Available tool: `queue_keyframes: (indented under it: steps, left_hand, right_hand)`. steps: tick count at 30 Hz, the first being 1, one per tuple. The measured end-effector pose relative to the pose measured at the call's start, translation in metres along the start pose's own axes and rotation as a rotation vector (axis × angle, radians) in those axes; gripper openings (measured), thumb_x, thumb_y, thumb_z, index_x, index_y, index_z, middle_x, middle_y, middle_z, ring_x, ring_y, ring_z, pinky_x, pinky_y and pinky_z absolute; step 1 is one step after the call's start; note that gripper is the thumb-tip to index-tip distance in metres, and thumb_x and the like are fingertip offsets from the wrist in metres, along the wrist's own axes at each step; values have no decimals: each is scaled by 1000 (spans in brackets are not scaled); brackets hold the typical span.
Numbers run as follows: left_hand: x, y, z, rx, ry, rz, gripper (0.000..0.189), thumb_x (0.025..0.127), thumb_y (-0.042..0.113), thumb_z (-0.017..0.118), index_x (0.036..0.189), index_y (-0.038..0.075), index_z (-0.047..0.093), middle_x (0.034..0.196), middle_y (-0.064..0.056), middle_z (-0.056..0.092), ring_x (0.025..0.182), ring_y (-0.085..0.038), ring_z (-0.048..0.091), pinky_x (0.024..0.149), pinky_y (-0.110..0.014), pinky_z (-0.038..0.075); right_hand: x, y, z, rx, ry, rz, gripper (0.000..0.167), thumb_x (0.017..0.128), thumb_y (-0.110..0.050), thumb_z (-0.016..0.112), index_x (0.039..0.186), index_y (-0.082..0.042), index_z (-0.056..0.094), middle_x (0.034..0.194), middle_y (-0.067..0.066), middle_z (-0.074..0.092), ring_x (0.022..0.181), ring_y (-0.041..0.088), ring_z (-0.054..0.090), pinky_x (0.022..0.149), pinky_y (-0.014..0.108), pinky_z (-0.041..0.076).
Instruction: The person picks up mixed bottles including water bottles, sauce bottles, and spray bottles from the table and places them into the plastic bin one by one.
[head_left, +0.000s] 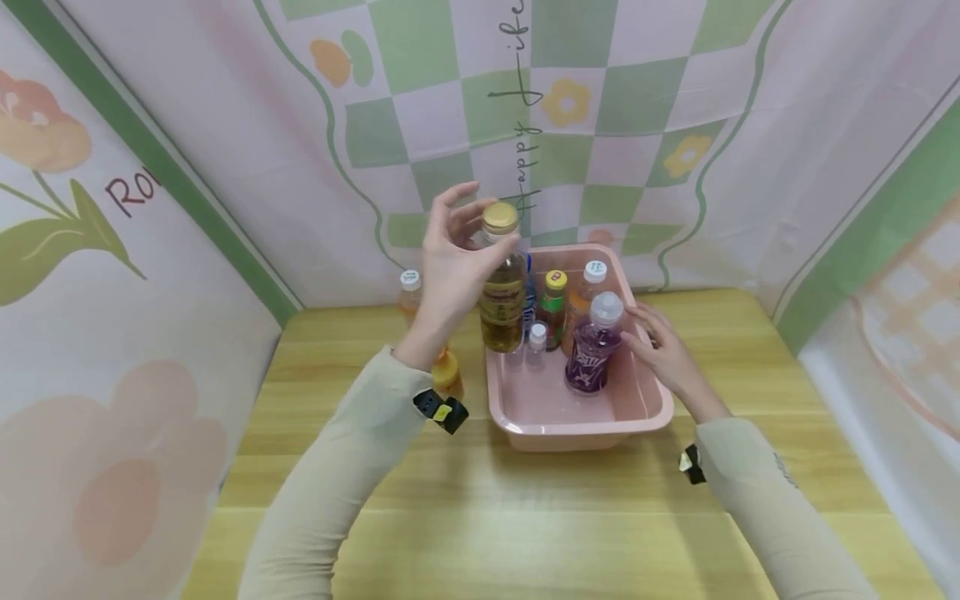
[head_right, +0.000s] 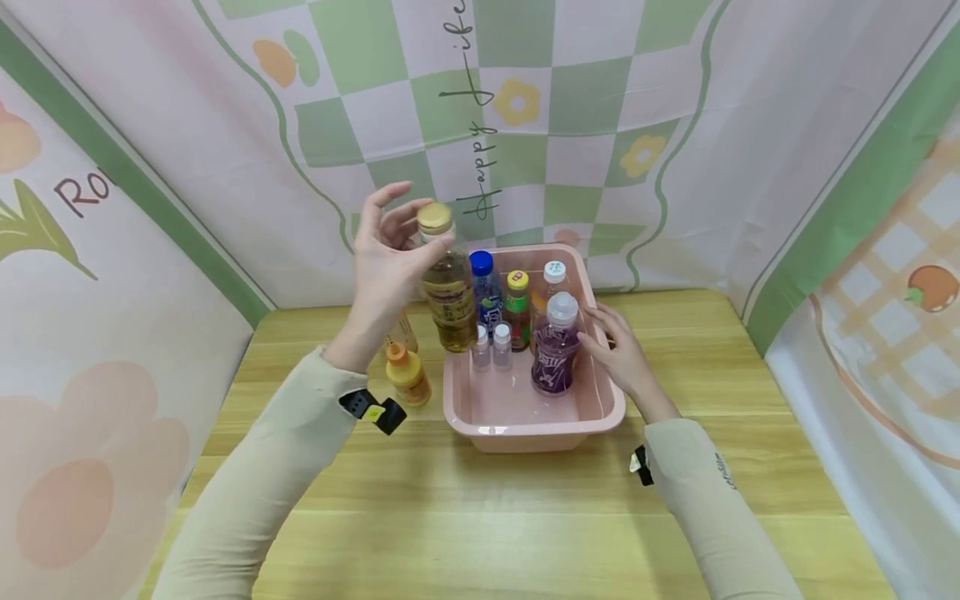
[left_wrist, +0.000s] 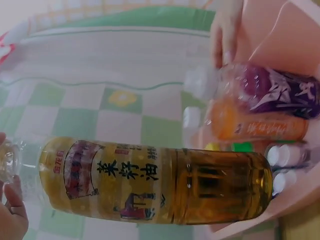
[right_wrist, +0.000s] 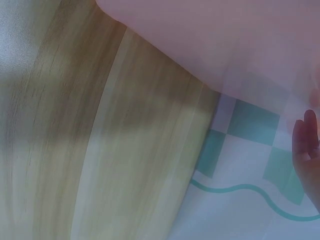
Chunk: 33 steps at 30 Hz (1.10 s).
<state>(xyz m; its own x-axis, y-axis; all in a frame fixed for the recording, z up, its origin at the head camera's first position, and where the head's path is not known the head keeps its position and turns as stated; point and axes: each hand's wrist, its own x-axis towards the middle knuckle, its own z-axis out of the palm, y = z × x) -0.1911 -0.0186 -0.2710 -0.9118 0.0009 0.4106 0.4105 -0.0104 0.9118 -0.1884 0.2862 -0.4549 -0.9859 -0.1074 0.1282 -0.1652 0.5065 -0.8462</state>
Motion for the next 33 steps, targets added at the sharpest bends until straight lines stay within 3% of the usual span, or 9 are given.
queue_keyframes:
  steps: [9,15,20,23,28,33]
  left_hand:
    - [-7,-24,29,110,-101,-59,72,77,3,75,138,15,39,124,-9,62,109,-20,61,91,-30,53]
    - [-13,-45,44,103,-90,-115,71,75,1,76,137,15,42,120,-10,66,107,-22,63,92,-25,51]
    - [-20,-63,52,119,-95,-157,69,76,1,75,136,13,42,119,-10,66,110,-23,62,99,-25,48]
    - [-28,-73,55,152,-138,-169,69,77,0,74,135,13,42,120,-10,66,112,-23,61,100,-28,48]
    - [-40,-86,59,248,-187,-165,65,75,2,76,131,15,45,118,-7,67,109,-21,63,93,-28,52]
    - [-47,-95,65,282,-215,-176,58,75,1,75,125,13,48,116,-6,69,106,-20,64,89,-23,52]
  right_hand:
    - [2,2,2,21,9,-2,56,95,-18,53,142,6,34,153,31,18,135,55,24,107,69,25]
    - [2,0,2,22,7,3,56,96,-17,53,143,6,34,153,31,19,135,55,24,107,68,25]
    - [0,-2,1,10,9,3,56,96,-17,53,143,5,34,153,30,21,133,55,30,106,67,30]
    - [-1,-3,1,10,5,7,56,96,-16,53,144,4,33,153,29,21,131,55,32,105,65,33]
    - [-1,-4,2,18,3,16,56,96,-15,53,144,5,32,153,30,19,131,54,33,104,64,34]
    - [-1,-3,1,20,11,25,56,96,-15,53,144,4,32,154,29,19,131,53,32,105,64,34]
